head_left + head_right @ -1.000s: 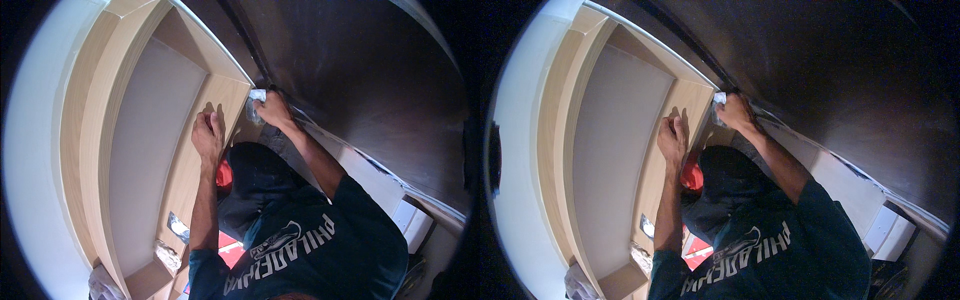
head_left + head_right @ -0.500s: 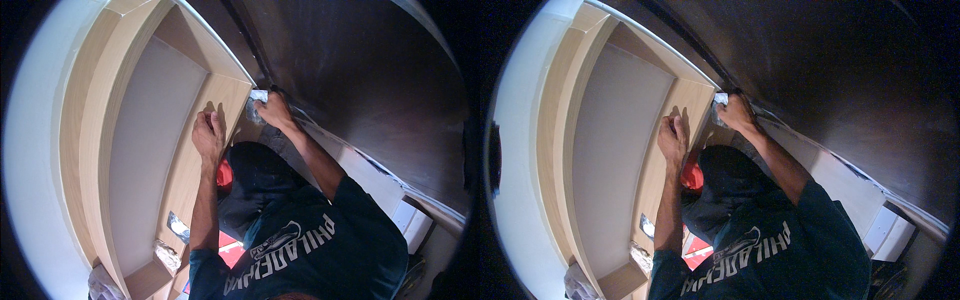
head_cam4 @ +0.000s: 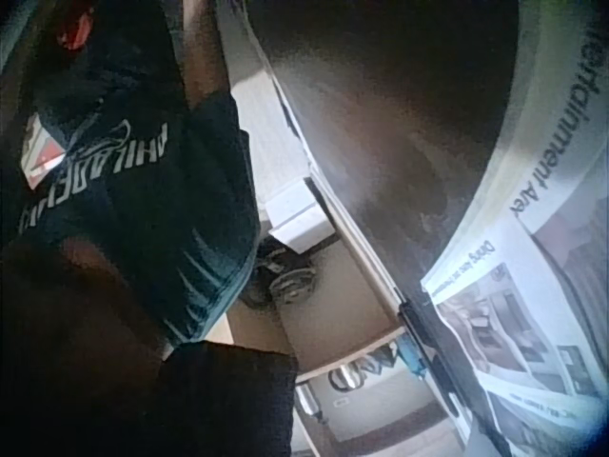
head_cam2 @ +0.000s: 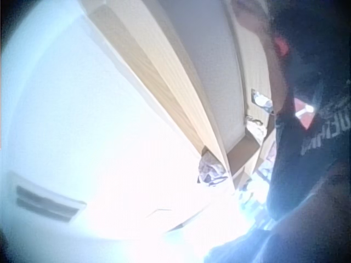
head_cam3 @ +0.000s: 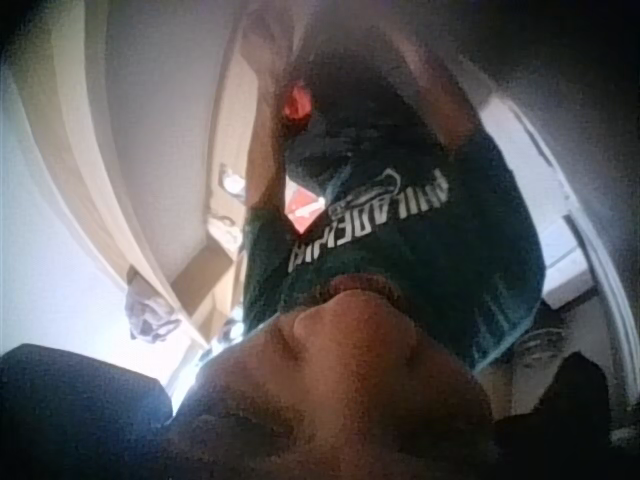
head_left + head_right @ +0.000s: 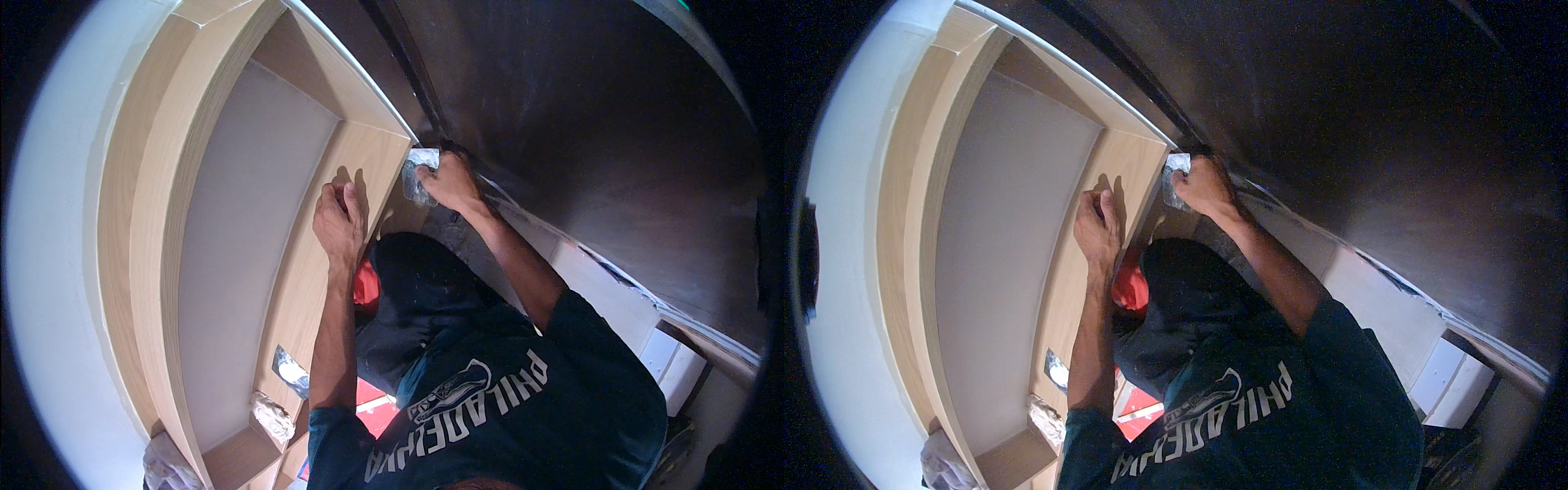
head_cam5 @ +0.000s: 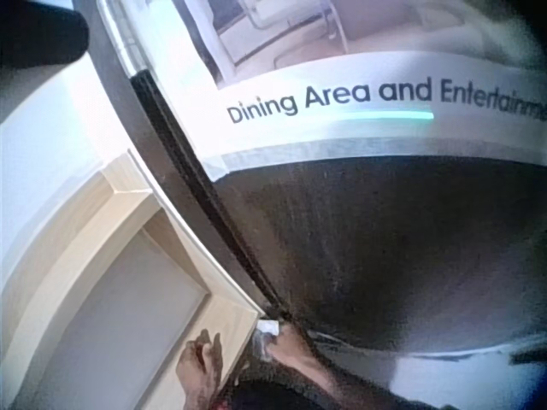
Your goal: The person wipes the edge of a curved wooden shelf with a cloth, then uses a putty knife to apply a white substance along the seam between the shelf and the wall. The person continues to smooth and apply the substance along the seam.
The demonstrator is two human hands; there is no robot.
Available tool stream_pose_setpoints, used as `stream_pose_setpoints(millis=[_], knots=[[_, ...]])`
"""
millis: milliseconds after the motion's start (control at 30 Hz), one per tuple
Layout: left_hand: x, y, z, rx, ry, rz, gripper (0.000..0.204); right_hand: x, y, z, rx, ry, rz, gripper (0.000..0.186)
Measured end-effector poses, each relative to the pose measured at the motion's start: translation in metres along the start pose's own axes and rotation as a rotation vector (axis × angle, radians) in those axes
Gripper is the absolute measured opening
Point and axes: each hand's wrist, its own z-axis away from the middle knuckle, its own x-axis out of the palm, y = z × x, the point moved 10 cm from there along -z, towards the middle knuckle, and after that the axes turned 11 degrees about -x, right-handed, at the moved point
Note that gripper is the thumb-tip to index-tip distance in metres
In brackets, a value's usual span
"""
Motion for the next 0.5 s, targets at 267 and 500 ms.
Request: stream_pose_setpoints(millis=[267, 500], knots=[[-0.003, 0.004, 0.003, -0.009, 0.003, 0.024, 0.04, 0.002, 0.011, 0.013, -0.025, 0.21, -0.359, 0.024], [-0.002, -0.002, 0.004, 0.05, 0.022, 0.021, 0.021, 0.012, 0.015, 0.023, -0.021, 0.101, -0.328, 0.027]])
